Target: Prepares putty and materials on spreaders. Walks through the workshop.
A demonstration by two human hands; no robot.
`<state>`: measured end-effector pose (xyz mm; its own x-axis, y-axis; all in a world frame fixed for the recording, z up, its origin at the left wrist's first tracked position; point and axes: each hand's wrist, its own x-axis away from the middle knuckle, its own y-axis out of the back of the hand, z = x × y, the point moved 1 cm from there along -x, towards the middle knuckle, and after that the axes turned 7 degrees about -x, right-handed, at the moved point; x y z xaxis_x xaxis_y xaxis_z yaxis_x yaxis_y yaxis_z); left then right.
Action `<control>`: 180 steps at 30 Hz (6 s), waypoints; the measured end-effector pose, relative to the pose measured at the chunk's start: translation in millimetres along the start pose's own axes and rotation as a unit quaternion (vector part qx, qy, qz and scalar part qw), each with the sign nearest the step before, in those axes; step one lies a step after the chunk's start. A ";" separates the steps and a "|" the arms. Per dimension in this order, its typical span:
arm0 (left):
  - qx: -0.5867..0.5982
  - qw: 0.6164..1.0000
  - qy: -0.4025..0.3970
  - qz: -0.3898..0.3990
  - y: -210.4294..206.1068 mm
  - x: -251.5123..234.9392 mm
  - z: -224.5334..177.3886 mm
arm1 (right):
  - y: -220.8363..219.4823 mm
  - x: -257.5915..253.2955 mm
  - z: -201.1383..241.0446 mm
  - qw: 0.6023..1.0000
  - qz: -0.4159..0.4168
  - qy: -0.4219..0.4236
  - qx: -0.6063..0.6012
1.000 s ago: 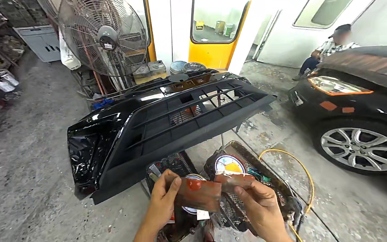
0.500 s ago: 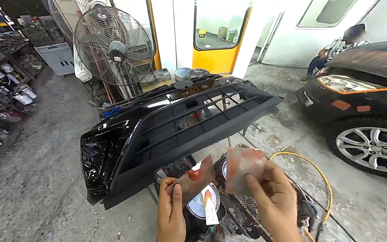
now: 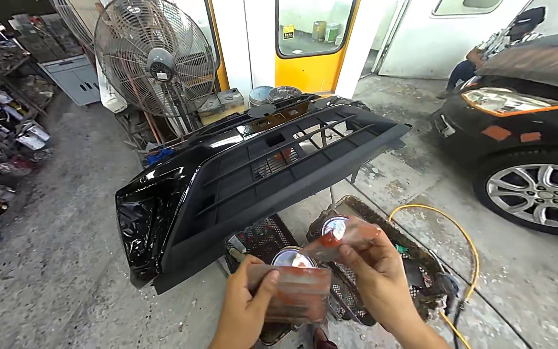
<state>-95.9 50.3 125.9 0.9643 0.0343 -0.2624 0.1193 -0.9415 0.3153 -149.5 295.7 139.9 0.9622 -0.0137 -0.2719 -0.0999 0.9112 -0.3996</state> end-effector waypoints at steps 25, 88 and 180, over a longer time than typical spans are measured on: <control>0.075 0.984 -0.151 -0.054 23.6 3.9 5.4 | 21.6 -32.0 56.6 0.906 0.230 -0.351 0.057; 0.242 0.875 0.331 -0.256 -6.5 87.1 65.6 | 52.7 26.9 -175.7 0.838 0.055 -0.273 0.469; 0.346 0.905 0.244 -0.048 -5.4 48.8 21.2 | -13.4 29.8 -104.5 0.961 0.091 -0.261 -0.031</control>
<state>-54.6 49.9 92.1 0.9669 0.1126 0.2291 0.1950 -0.9049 -0.3782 -146.0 240.0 45.7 0.9217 0.3661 0.1279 -0.2772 0.8526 -0.4429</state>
